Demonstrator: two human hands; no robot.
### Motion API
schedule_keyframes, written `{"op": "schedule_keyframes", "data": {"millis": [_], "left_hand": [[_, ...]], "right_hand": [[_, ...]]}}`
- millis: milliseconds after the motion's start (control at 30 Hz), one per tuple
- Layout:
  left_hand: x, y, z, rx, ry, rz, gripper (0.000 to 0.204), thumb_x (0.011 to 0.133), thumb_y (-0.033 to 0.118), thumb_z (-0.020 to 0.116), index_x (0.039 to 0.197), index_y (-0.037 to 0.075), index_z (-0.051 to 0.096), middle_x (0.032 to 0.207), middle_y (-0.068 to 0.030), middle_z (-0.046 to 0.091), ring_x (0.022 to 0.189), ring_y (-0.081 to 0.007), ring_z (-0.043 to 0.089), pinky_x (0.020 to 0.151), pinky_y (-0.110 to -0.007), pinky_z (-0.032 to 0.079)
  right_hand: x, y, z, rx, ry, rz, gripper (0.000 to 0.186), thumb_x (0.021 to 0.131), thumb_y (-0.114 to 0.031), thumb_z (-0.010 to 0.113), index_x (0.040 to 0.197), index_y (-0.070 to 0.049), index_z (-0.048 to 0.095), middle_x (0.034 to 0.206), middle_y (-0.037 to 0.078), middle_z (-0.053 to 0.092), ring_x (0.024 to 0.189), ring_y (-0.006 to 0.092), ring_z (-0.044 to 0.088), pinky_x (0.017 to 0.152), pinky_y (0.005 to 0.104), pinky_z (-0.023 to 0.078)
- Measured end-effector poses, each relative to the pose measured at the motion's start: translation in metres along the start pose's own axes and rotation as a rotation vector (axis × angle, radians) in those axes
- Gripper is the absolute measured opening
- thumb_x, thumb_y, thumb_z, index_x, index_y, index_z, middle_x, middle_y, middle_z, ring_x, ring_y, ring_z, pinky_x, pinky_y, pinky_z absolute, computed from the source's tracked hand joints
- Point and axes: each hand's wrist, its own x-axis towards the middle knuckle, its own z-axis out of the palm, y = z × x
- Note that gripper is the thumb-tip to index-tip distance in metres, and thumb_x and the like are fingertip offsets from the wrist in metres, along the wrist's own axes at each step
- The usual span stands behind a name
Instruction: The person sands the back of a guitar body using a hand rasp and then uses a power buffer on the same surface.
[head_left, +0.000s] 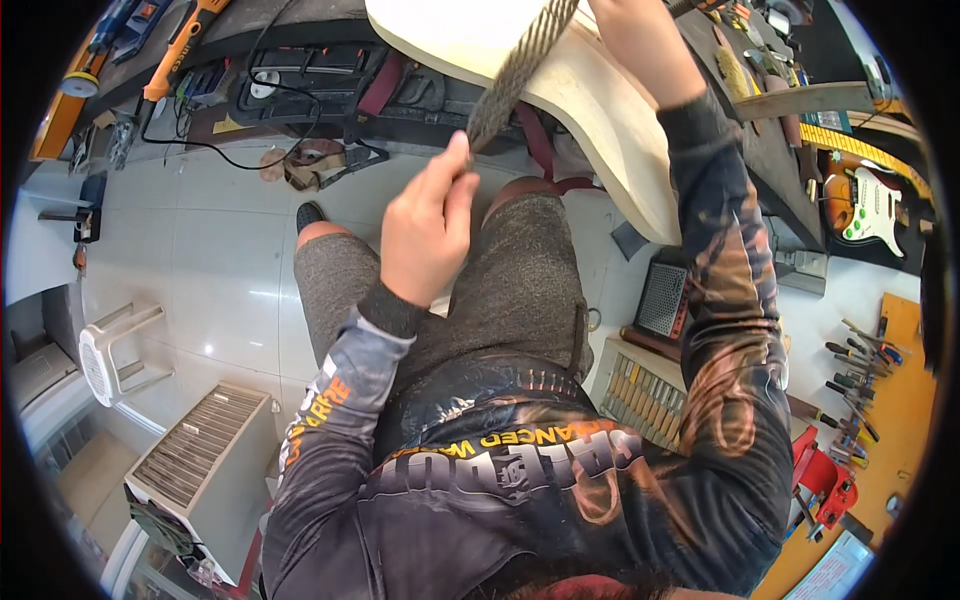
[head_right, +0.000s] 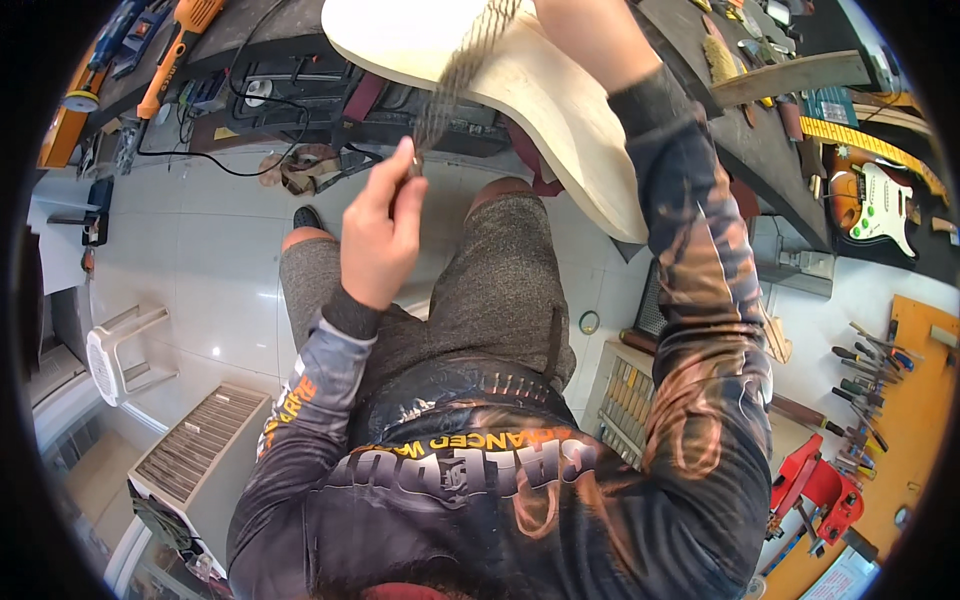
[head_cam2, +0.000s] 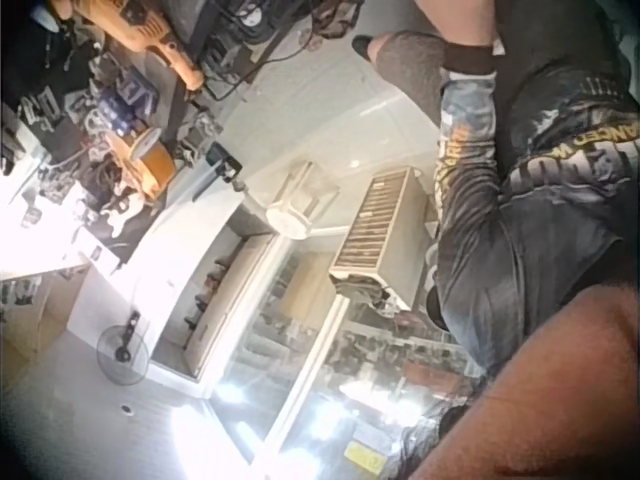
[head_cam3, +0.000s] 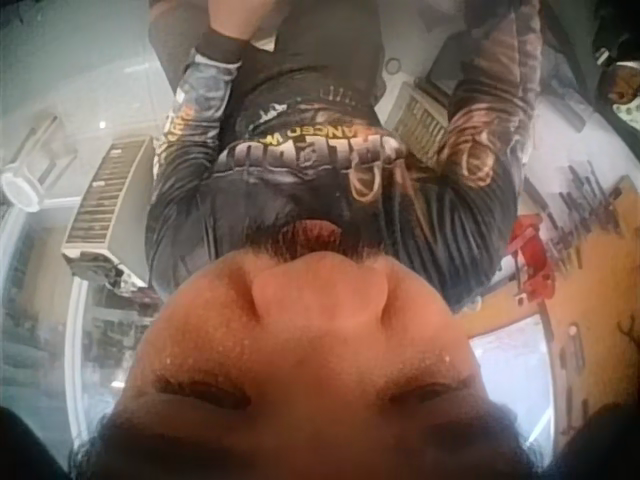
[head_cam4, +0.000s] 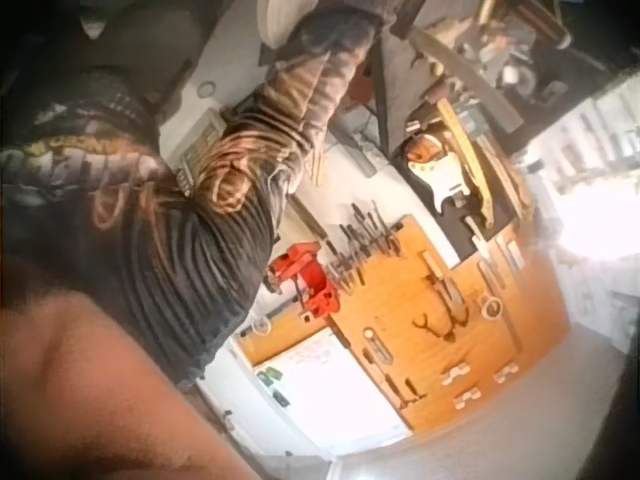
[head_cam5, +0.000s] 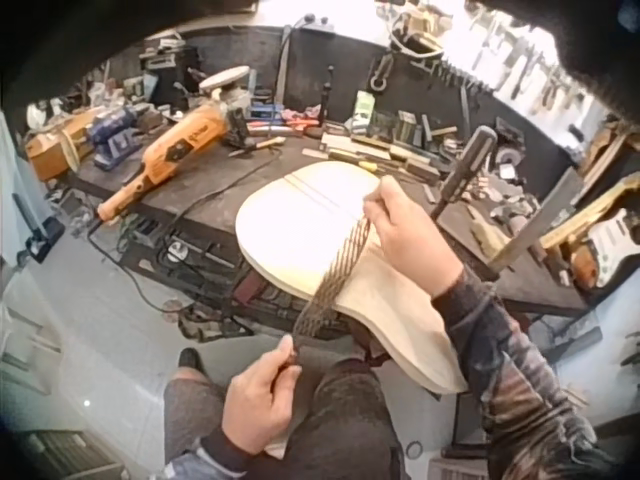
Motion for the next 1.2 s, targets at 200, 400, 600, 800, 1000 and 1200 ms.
{"op": "schedule_keyframes", "data": {"millis": [200, 400, 600, 800, 1000, 1200], "left_hand": [[-0.072, -0.008, -0.012, 0.052, -0.198, 0.048, 0.045, 0.100, -0.002, 0.075, 0.145, -0.003, 0.069, 0.120, -0.0243, 0.080, 0.105, -0.0334, 0.082, 0.093, -0.039, 0.063], [0.002, -0.005, -0.016, 0.045, 0.021, 0.026, 0.047, 0.101, 0.002, 0.075, 0.147, 0.003, 0.067, 0.110, -0.0219, 0.078, 0.092, -0.0397, 0.078, 0.077, -0.045, 0.062], [-0.067, -0.014, -0.012, 0.050, -0.079, 0.139, 0.049, 0.098, 0.002, 0.078, 0.146, 0.004, 0.069, 0.105, -0.0193, 0.077, 0.089, -0.0382, 0.077, 0.076, -0.046, 0.062], [0.009, -0.007, -0.018, 0.031, 0.061, 0.035, 0.046, 0.101, 0.003, 0.075, 0.146, 0.003, 0.068, 0.107, -0.0213, 0.077, 0.089, -0.0412, 0.076, 0.077, -0.045, 0.061], [-0.076, -0.015, -0.020, 0.068, -0.061, 0.102, 0.052, 0.097, 0.001, 0.078, 0.148, 0.004, 0.068, 0.094, -0.0170, 0.073, 0.080, -0.0373, 0.075, 0.072, -0.045, 0.061], [0.000, -0.018, -0.024, 0.041, 0.079, 0.051, 0.046, 0.102, 0.004, 0.075, 0.147, 0.004, 0.067, 0.109, -0.0209, 0.077, 0.090, -0.0414, 0.076, 0.075, -0.047, 0.060]], "right_hand": [[-0.090, -0.004, -0.019, -0.009, -0.103, 0.112, 0.015, 0.108, -0.014, 0.070, 0.111, 0.000, 0.066, 0.097, 0.018, 0.074, 0.096, 0.0377, 0.074, 0.084, 0.0439, 0.057], [0.011, -0.006, 0.012, 0.039, -0.003, 0.057, 0.023, 0.113, -0.016, 0.062, 0.117, 0.005, 0.055, 0.105, 0.030, 0.073, 0.102, 0.0478, 0.071, 0.087, 0.0483, 0.056], [-0.078, -0.013, -0.010, -0.032, -0.139, 0.151, 0.017, 0.110, -0.017, 0.067, 0.111, -0.001, 0.066, 0.103, 0.019, 0.076, 0.098, 0.0354, 0.075, 0.087, 0.0443, 0.057], [0.025, -0.014, 0.018, 0.041, 0.010, 0.015, 0.023, 0.113, -0.016, 0.062, 0.119, 0.005, 0.056, 0.106, 0.030, 0.073, 0.101, 0.0477, 0.071, 0.087, 0.0483, 0.056], [-0.068, -0.020, 0.000, -0.082, -0.196, 0.151, 0.026, 0.112, -0.026, 0.066, 0.116, 0.000, 0.062, 0.108, 0.022, 0.077, 0.102, 0.0431, 0.075, 0.088, 0.0467, 0.058], [0.033, 0.014, 0.028, -0.320, -0.136, -0.131, 0.023, 0.116, -0.024, 0.061, 0.118, -0.001, 0.063, 0.104, 0.022, 0.075, 0.101, 0.0472, 0.071, 0.085, 0.0433, 0.058]]}}
